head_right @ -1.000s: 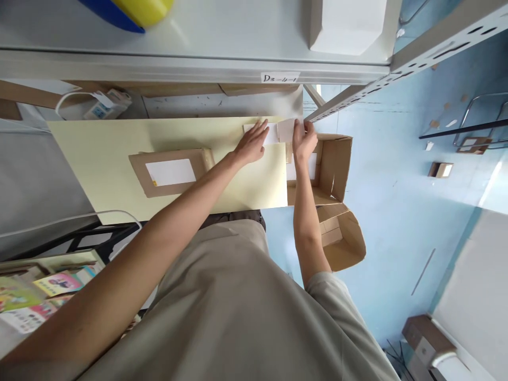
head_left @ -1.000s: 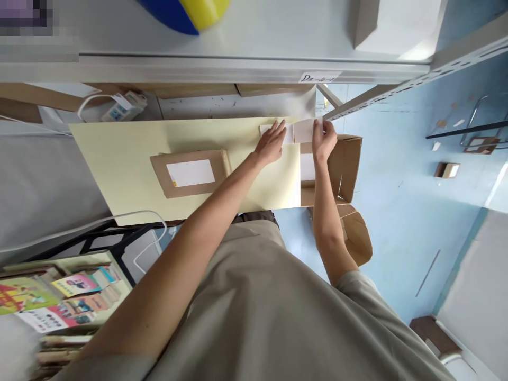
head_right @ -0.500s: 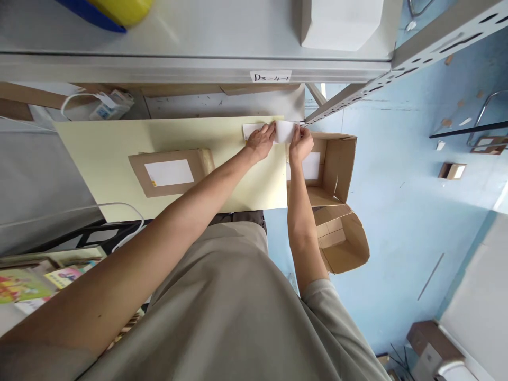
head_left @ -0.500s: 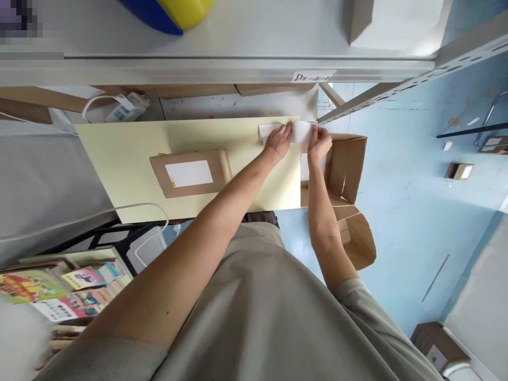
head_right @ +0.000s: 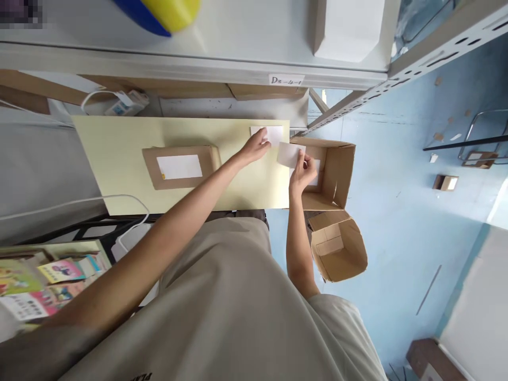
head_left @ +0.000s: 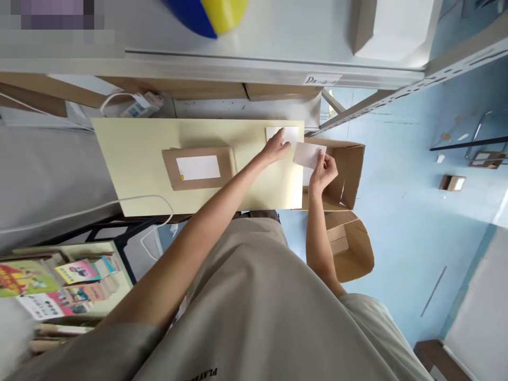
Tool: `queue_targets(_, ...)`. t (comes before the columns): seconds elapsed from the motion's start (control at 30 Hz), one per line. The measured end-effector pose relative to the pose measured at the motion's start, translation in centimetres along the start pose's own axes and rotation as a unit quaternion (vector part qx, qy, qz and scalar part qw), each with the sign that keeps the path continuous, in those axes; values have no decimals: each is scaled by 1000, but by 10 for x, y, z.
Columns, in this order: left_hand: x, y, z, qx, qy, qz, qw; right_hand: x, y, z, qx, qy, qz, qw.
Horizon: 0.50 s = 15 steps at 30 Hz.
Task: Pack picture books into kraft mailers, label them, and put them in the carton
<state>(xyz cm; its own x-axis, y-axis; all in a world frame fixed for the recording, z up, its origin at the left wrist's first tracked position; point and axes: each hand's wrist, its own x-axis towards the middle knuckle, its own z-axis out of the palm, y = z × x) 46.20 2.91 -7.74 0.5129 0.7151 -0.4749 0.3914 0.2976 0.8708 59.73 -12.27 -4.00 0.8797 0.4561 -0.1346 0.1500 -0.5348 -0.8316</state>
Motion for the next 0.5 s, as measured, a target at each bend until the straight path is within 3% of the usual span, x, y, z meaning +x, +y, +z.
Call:
queue_targets(0.13, -117, 13, -62, -131, -24, -64, 989, -51, -45, 17, 78, -91, -3, 993)
queue_targets(0.23, -192, 17, -102, -170, 16, -75, 983, -87, -69, 35, 110, -154, 22, 982)
queue_targets(0.37, -251, 10, -146, -164, 88, -75, 980, -130, -92, 68, 148, -234, 32, 960)
queue_targets(0.5, -300, -2, -188, -163, 150, -76, 972, -171, -116, 106, 141, -285, -7, 948)
